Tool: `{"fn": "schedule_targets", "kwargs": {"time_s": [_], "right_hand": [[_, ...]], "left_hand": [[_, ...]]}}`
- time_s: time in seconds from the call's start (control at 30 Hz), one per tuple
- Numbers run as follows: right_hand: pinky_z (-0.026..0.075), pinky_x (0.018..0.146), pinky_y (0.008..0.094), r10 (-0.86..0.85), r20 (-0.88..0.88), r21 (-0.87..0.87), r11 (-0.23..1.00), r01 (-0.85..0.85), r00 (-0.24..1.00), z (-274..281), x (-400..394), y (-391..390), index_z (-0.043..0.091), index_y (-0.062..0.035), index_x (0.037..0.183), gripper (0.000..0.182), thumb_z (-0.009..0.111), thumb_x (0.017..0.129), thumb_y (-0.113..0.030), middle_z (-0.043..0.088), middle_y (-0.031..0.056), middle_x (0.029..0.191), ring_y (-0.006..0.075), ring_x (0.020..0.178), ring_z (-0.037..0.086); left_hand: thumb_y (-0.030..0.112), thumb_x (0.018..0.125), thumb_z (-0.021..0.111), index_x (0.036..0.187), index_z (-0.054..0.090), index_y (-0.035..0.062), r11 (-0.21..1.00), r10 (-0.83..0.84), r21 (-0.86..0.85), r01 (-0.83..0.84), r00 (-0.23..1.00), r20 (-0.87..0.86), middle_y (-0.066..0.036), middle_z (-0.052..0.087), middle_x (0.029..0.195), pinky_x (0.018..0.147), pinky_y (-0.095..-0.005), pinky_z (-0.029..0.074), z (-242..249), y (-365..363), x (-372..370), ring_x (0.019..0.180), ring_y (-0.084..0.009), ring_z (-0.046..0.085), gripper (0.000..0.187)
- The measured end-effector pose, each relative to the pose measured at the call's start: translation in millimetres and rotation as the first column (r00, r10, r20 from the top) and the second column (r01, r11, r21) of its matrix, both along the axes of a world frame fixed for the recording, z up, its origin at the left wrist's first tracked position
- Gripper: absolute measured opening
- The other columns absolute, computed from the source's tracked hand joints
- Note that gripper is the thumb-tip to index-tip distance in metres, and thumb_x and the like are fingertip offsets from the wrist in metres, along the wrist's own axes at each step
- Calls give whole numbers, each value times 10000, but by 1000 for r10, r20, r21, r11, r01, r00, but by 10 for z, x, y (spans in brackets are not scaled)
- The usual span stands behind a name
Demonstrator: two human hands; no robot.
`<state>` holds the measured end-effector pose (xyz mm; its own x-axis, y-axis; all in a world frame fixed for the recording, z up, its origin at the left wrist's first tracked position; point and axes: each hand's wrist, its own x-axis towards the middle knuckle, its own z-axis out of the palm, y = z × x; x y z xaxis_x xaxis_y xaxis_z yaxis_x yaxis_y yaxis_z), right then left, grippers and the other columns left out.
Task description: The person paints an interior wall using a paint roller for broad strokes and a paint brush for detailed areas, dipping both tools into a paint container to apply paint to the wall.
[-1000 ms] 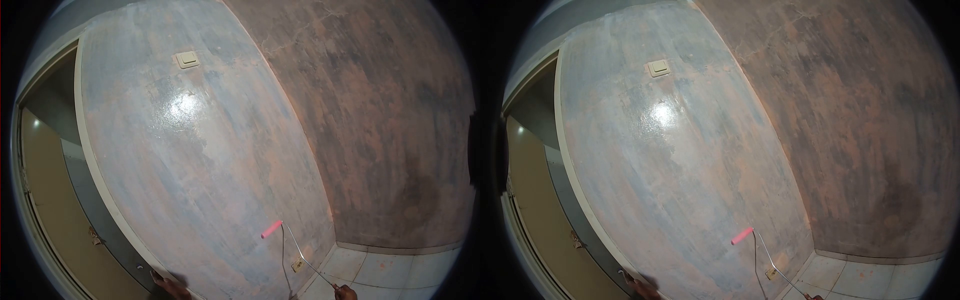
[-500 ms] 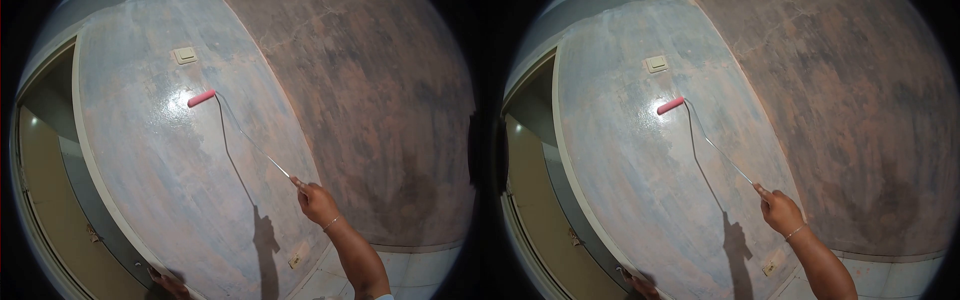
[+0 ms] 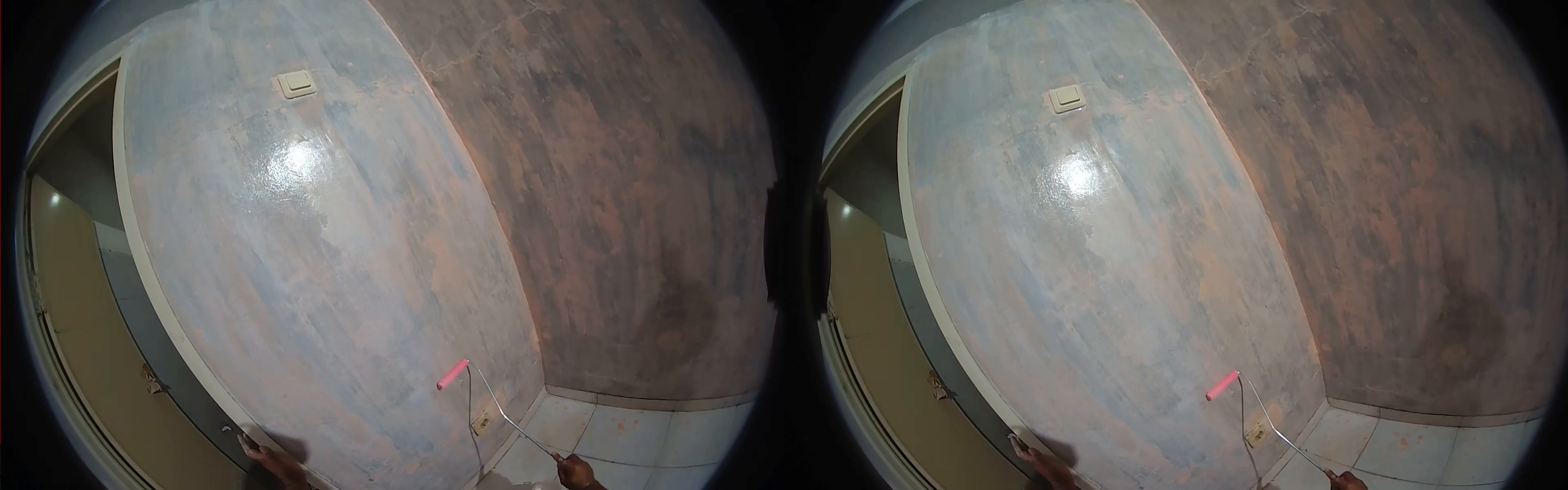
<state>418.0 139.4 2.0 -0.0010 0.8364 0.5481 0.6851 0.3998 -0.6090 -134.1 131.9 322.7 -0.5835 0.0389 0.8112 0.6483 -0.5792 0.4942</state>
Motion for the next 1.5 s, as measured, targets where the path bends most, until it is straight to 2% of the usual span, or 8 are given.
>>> {"fn": "schedule_targets", "kwargs": {"time_s": [0.13, 0.33, 0.63, 0.77, 1.03, 1.2, 1.3, 1.5], "right_hand": [[475, 565, 425, -30, 46, 23, 999, 29, 998, 21, -35, 139, 603, -162, 1239, 392, 564, 855, -92, 572, 144, 772, 336, 674, 575], [489, 541, 408, 20, -32, 85, 996, -17, 999, 1660, -284, 607, 496, -286, 1366, 561, 623, 848, -113, 527, 110, 695, 295, 585, 561], [472, 615, 399, 65, -94, 369, 929, -26, 993, 3883, -439, 1381, 509, -275, 1358, 525, 591, 872, -95, 542, 144, 746, 312, 638, 558], [470, 609, 400, 65, -54, 348, 937, -42, 996, 3598, -434, 1482, 481, -281, 1379, 553, 592, 869, -97, 541, 139, 746, 304, 633, 552], [487, 574, 412, 88, 1, 75, 993, -88, 996, 844, -130, 926, 468, -269, 1389, 574, 614, 854, -123, 537, 119, 727, 301, 628, 571], [483, 545, 417, 35, 65, -14, 999, -34, 997, -115, 49, 366, 579, -183, 1261, 436, 641, 836, -106, 559, 115, 704, 310, 579, 565], [482, 547, 413, 47, -16, 64, 997, -46, 999, 255, -87, 419, 570, -180, 1276, 443, 634, 841, -123, 551, 112, 689, 310, 591, 569], [444, 558, 389, 27, -21, 203, 979, -22, 999, 2577, -221, 1238, 481, -231, 1386, 529, 580, 879, -116, 514, 112, 645, 274, 574, 521]], "left_hand": [[675, 887, 423, 1476, 114, -4, 1000, -3, 7, 3, 1000, -7, -204, 170, 1524, 1155, -466, 156, -7, -12, 10, 1425, -317, 180, 950], [666, 881, 450, 1474, 124, 5, 999, -36, 17, 36, 999, -5, -194, 189, 1521, 1154, -460, 159, -10, -16, 4, 1415, -316, 201, 946], [658, 879, 468, 1479, 137, 30, 999, -44, 21, 43, 999, 17, -202, 198, 1513, 1148, -458, 169, 15, -9, 31, 1404, -315, 219, 929], [658, 887, 452, 1480, 130, 24, 1000, -10, 6, 10, 1000, -7, -215, 207, 1502, 1143, -460, 178, 2, -17, 5, 1396, -318, 232, 926], [625, 945, 335, 1461, 155, -23, 999, 36, 18, -34, 996, -80, -185, 214, 1499, 1133, -453, 222, -70, 69, -134, 1380, -309, 258, 848], [640, 938, 336, 1443, 196, -27, 989, 143, -13, -144, 987, -74, -190, 241, 1481, 1110, -460, 270, -33, 34, -85, 1353, -303, 301, 848], [621, 945, 350, 1450, 189, -21, 999, 30, -25, -32, 996, -89, -190, 253, 1474, 1106, -463, 275, -42, 21, -96, 1353, -302, 295, 832], [582, 956, 368, 1465, 165, -12, 1000, -10, -28, 8, 997, -75, -190, 240, 1486, 1129, -454, 221, -78, -38, -113, 1370, -299, 263, 809]]}}
